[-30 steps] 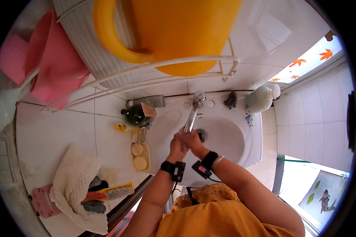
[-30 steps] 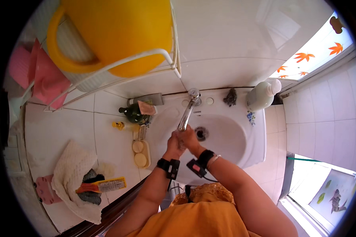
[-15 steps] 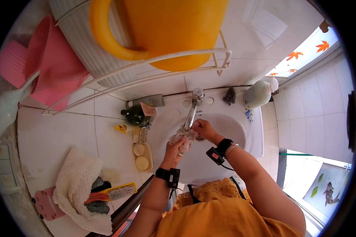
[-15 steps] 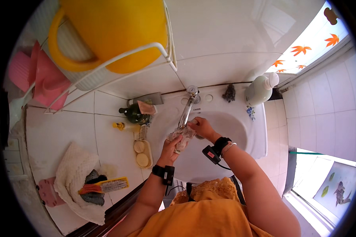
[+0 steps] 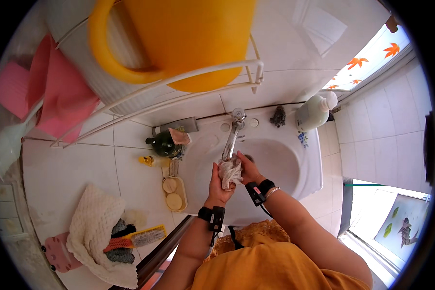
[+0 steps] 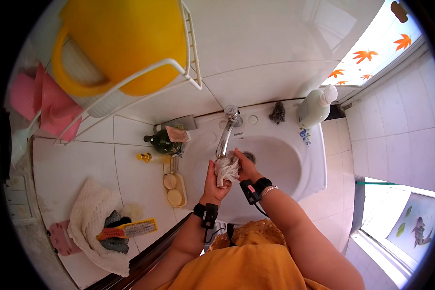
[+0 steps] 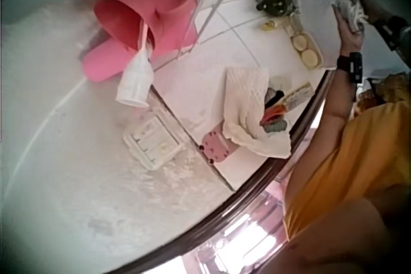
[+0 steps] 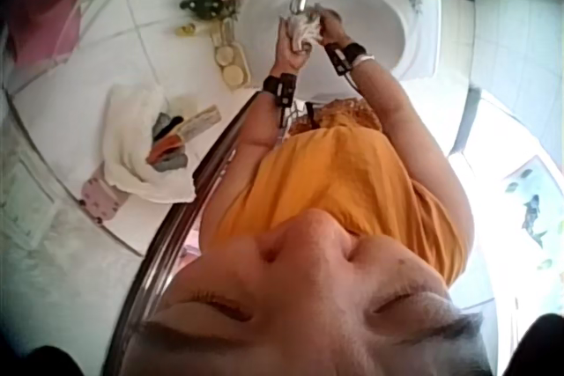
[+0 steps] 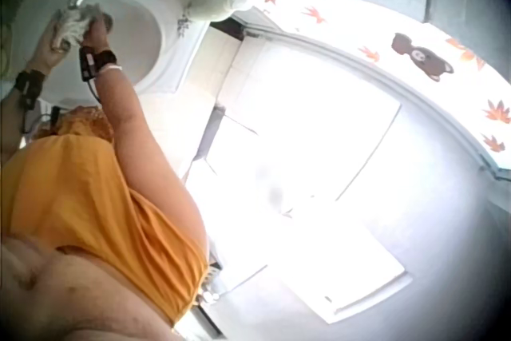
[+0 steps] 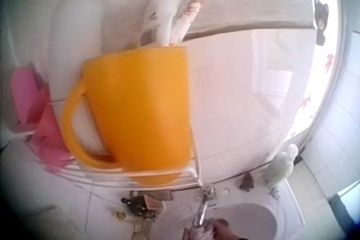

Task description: The person washes a small white cloth in a bathroom sink by applying soap, rubbing the cloth against itself to create a lather, and then rinsing it thoroughly under a stream of water from the faucet.

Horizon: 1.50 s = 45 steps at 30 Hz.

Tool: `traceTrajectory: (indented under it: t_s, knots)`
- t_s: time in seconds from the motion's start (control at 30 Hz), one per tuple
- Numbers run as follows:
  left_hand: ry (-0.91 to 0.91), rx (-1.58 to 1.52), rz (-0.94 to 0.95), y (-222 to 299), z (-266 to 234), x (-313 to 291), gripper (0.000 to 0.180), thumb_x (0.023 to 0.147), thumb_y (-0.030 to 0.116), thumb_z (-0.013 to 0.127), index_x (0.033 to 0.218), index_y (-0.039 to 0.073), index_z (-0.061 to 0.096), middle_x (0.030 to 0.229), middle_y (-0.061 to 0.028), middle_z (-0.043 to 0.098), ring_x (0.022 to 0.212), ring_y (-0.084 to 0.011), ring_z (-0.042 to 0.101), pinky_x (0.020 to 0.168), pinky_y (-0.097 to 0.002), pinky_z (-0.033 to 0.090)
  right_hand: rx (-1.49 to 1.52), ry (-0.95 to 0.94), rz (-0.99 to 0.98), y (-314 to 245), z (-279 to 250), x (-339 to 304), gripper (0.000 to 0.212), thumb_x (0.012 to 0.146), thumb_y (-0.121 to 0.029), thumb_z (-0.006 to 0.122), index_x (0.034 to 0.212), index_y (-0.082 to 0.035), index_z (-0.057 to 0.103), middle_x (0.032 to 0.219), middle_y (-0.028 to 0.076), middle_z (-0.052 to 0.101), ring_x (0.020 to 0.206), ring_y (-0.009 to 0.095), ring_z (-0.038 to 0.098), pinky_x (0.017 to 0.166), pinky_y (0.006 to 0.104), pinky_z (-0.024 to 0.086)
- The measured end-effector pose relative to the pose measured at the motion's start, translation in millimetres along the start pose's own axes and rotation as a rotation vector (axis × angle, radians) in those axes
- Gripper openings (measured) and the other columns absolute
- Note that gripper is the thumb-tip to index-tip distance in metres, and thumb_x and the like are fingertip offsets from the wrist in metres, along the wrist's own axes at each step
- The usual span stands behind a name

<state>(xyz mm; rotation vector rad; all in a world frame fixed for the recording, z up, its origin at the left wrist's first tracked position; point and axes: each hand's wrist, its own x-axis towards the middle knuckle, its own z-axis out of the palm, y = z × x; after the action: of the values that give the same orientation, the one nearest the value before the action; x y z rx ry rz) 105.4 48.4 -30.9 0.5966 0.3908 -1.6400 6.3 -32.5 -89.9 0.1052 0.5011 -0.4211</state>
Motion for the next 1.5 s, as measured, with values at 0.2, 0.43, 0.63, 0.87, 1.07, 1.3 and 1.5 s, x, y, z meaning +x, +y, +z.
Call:
traceTrajectory:
  t_s: [0.2, 0.43, 0.63, 0.87, 1.07, 1.3, 1.5]
  knots:
    - [0.202, 0.181, 0.287, 1.8, -55.2, 34.0, 0.033, 0.090, 0.034, 0.037, 0.103, 0.007, 0.048, 0.099, -0.0044, 0.055, 0.084, -0.0176, 0.055, 0.071, -0.0311, 0.046, -0.791, 0.060, -0.552, 36.5, 24.7, -20.6, 0.013, 0.083, -0.016, 0.050, 0.088, -0.003, 0.053, 0.091, 0.007, 0.052, 0.091, 0.019, 0.048, 0.083, 0.0300, 0.038]
    - [0.481, 0.326, 0.151, -25.5, 2.0, 27.0, 0.032, 0.086, 0.040, 0.041, 0.096, 0.010, 0.047, 0.076, -0.0015, 0.052, 0.061, -0.0146, 0.053, 0.045, -0.0252, 0.041, -2.069, 0.256, -0.966, 25.5, 6.0, 9.8, 0.017, 0.080, -0.016, 0.053, 0.074, 0.000, 0.052, 0.082, 0.015, 0.049, 0.082, 0.024, 0.049, 0.071, 0.0319, 0.039]
    - [0.457, 0.481, 0.131, -10.3, -14.4, 18.9, 0.028, 0.085, 0.035, 0.040, 0.092, 0.010, 0.050, 0.077, -0.0029, 0.054, 0.059, -0.0156, 0.054, 0.041, -0.0256, 0.040, -1.258, 0.380, -0.591, 26.5, 8.2, 17.5, 0.023, 0.082, -0.018, 0.046, 0.068, -0.001, 0.051, 0.068, 0.012, 0.048, 0.062, 0.025, 0.047, 0.058, 0.0359, 0.040]
    - [0.258, 0.485, 0.067, 1.7, -25.6, 21.3, 0.025, 0.085, 0.034, 0.044, 0.093, 0.011, 0.049, 0.082, -0.0042, 0.054, 0.066, -0.0158, 0.054, 0.050, -0.0283, 0.043, -1.790, 0.219, -0.779, 9.3, -26.0, 24.7, 0.021, 0.087, -0.022, 0.043, 0.080, -0.003, 0.050, 0.080, 0.010, 0.049, 0.074, 0.025, 0.049, 0.067, 0.0314, 0.040]
    - [0.242, 0.131, 0.191, 23.1, -12.6, -14.2, 0.024, 0.082, 0.020, 0.057, 0.103, 0.024, 0.047, 0.092, 0.0028, 0.050, 0.065, -0.0109, 0.047, 0.053, -0.0209, 0.039, -0.661, 0.094, -0.040, -40.2, 44.8, -41.9, 0.023, 0.089, -0.021, 0.043, 0.108, -0.009, 0.041, 0.094, 0.004, 0.049, 0.084, 0.019, 0.053, 0.075, 0.0318, 0.046]
    - [0.304, 0.730, 0.149, 19.2, -44.3, -19.1, 0.034, 0.077, 0.014, 0.061, 0.108, 0.012, 0.047, 0.088, -0.0005, 0.052, 0.068, -0.0106, 0.049, 0.065, -0.0238, 0.042, -0.853, 0.135, -0.058, -35.6, 51.6, -45.5, 0.019, 0.080, -0.016, 0.056, 0.097, -0.011, 0.049, 0.089, 0.001, 0.051, 0.079, 0.011, 0.051, 0.065, 0.0240, 0.044]
    - [0.221, 0.354, 0.381, 16.6, -39.3, -11.8, 0.028, 0.080, 0.024, 0.052, 0.103, 0.009, 0.049, 0.098, -0.0016, 0.053, 0.090, -0.0149, 0.051, 0.072, -0.0298, 0.045, -0.704, 0.319, -0.187, -46.2, 42.4, -37.0, 0.015, 0.077, -0.013, 0.056, 0.092, -0.011, 0.053, 0.089, -0.002, 0.053, 0.085, 0.010, 0.049, 0.076, 0.0314, 0.041]
